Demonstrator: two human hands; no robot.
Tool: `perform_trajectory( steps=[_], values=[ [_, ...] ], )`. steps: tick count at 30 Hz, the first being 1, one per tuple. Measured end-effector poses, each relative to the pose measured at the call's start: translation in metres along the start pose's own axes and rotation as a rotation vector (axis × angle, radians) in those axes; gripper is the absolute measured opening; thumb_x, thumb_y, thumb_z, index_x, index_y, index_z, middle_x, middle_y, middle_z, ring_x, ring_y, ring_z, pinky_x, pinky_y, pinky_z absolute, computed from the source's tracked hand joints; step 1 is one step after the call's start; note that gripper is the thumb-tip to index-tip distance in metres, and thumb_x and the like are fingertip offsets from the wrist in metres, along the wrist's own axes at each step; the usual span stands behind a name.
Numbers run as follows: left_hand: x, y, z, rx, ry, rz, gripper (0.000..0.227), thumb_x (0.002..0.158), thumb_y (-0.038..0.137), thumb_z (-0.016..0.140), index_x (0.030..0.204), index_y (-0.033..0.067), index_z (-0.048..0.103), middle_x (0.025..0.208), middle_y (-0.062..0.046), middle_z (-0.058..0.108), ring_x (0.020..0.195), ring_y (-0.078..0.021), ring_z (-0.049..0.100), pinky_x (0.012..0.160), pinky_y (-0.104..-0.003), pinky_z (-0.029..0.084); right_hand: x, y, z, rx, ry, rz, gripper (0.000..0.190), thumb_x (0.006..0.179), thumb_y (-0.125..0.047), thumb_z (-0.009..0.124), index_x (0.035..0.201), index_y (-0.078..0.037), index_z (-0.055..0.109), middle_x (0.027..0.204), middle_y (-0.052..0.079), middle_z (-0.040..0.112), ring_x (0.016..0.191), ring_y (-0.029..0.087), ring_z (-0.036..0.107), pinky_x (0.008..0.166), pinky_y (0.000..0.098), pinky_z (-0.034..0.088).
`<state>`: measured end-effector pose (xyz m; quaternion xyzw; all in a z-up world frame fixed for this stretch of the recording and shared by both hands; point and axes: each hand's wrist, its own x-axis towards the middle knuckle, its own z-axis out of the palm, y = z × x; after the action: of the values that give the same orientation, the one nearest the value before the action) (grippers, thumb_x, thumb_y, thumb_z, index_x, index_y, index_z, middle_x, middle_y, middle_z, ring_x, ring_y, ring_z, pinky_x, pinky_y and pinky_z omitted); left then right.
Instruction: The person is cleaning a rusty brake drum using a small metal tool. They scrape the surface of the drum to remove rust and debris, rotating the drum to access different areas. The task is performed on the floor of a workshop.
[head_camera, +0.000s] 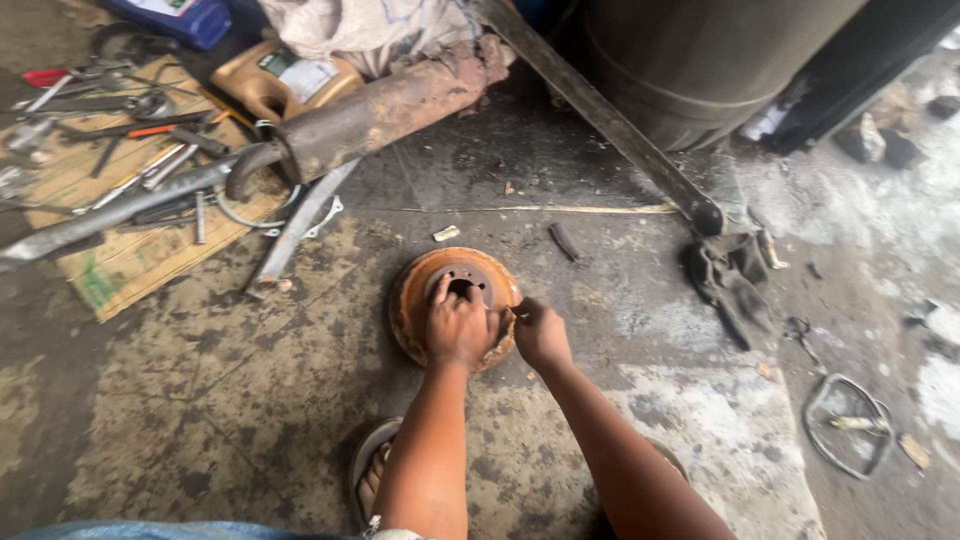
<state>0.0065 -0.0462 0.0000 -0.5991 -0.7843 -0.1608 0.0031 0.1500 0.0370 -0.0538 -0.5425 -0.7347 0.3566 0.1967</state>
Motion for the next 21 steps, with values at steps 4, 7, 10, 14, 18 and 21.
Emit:
perform_trajectory(
  steps=[4, 7, 10, 14, 18, 21],
  values=[
    [-0.003, -0.008, -0.003, 0.033, -0.028, 0.009, 0.046, 0.087, 0.036, 0.056, 0.104, -0.0060, 0.063, 0.077, -0.024, 0.073, 0.090, -0.0354, 0.071, 0.122, -0.042, 0.026, -0.007, -0.006, 0.012, 0.132, -0.007, 0.072, 0.023, 0.088, -0.013, 0.065, 0.108, -0.007, 0.075, 0.095, 0.020, 0.077, 0.088, 0.031, 0.076, 0.080, 0.0388, 0.057],
    [-0.002, 0.000, 0.002, 0.014, -0.011, 0.017, 0.044, 0.088, 0.035, 0.054, 0.103, -0.0053, 0.064, 0.078, -0.025, 0.073, 0.090, -0.0357, 0.071, 0.122, -0.042, 0.026, -0.011, 0.006, 0.001, 0.195, 0.000, 0.056, 0.020, 0.092, -0.015, 0.064, 0.107, -0.006, 0.074, 0.095, 0.020, 0.077, 0.086, 0.029, 0.078, 0.079, 0.0376, 0.057],
    [-0.004, -0.003, 0.000, 0.020, -0.046, -0.003, 0.041, 0.091, 0.035, 0.053, 0.101, -0.0037, 0.064, 0.078, -0.025, 0.073, 0.090, -0.0364, 0.071, 0.124, -0.042, 0.025, -0.015, 0.005, 0.002, 0.199, 0.008, -0.040, 0.020, 0.090, -0.013, 0.066, 0.105, -0.004, 0.075, 0.094, 0.019, 0.077, 0.088, 0.026, 0.077, 0.079, 0.0365, 0.057],
    [0.001, -0.007, 0.004, 0.023, -0.020, 0.008, 0.040, 0.089, 0.032, 0.055, 0.101, -0.0048, 0.064, 0.075, -0.025, 0.073, 0.088, -0.0375, 0.071, 0.124, -0.043, 0.026, -0.007, 0.000, 0.013, 0.256, 0.047, -0.028, 0.020, 0.089, -0.013, 0.066, 0.104, -0.002, 0.073, 0.096, 0.017, 0.078, 0.090, 0.026, 0.078, 0.081, 0.0360, 0.057],
    [-0.008, 0.000, 0.014, -0.038, 0.052, -0.004, 0.035, 0.086, 0.031, 0.058, 0.097, -0.0010, 0.065, 0.078, -0.025, 0.072, 0.088, -0.0383, 0.071, 0.123, -0.042, 0.029, -0.013, 0.005, 0.010, 0.283, 0.017, 0.103, 0.020, 0.093, -0.015, 0.065, 0.104, -0.001, 0.073, 0.094, 0.019, 0.079, 0.089, 0.031, 0.075, 0.079, 0.0385, 0.057],
    [-0.001, -0.005, 0.009, -0.097, 0.152, 0.041, 0.038, 0.083, 0.031, 0.059, 0.096, -0.0036, 0.064, 0.076, -0.024, 0.073, 0.087, -0.0384, 0.070, 0.121, -0.045, 0.029, -0.005, -0.009, 0.012, 0.198, 0.075, 0.068, 0.020, 0.091, -0.015, 0.067, 0.103, -0.003, 0.076, 0.096, 0.020, 0.078, 0.091, 0.030, 0.076, 0.080, 0.0376, 0.057]
  ],
)
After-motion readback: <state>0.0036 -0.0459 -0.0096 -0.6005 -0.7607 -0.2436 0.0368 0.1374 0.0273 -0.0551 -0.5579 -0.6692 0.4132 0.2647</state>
